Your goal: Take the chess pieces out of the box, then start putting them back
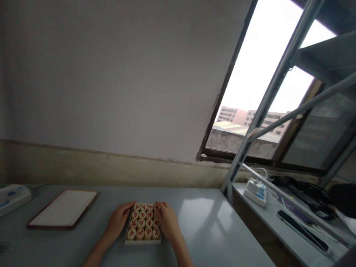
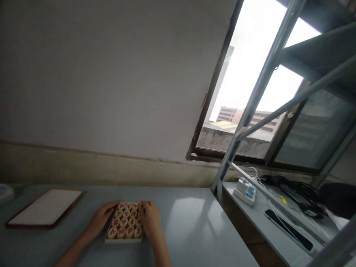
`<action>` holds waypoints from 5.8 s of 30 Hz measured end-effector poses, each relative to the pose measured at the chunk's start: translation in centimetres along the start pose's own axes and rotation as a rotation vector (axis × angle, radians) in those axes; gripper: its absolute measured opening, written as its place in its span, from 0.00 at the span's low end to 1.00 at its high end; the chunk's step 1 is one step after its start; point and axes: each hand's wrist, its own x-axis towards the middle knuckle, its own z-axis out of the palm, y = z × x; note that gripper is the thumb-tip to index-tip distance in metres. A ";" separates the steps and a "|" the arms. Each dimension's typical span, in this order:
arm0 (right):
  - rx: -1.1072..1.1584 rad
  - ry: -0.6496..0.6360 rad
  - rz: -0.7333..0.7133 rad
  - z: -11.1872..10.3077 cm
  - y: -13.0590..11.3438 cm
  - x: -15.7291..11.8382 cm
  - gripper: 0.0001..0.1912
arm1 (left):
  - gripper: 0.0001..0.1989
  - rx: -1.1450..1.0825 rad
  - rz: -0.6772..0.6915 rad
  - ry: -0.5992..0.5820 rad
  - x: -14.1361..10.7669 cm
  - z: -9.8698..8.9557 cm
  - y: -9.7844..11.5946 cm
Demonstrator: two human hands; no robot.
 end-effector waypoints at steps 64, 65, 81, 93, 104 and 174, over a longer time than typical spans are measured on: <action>0.589 0.254 0.290 -4.0 3.7 0.8 0.04 | 0.18 0.355 0.068 -0.050 -0.4 -0.4 2.3; 0.598 0.250 0.310 -4.4 3.9 0.7 0.04 | 0.17 0.364 0.073 -0.055 -0.4 -0.4 2.4; 0.388 0.089 0.416 -3.5 5.5 0.3 0.21 | 0.15 0.403 0.103 -0.087 -0.4 -0.4 2.6; 0.199 -0.253 -0.170 -4.7 1.9 0.2 0.11 | 0.14 0.372 0.106 -0.094 -0.6 -0.5 3.0; -0.022 -0.310 -0.239 -4.5 2.0 0.1 0.08 | 0.15 0.379 0.119 -0.108 -0.7 -0.7 3.3; 0.096 -0.569 0.100 -7.8 3.7 -1.0 0.11 | 0.15 0.428 0.101 -0.101 -0.8 -0.5 3.4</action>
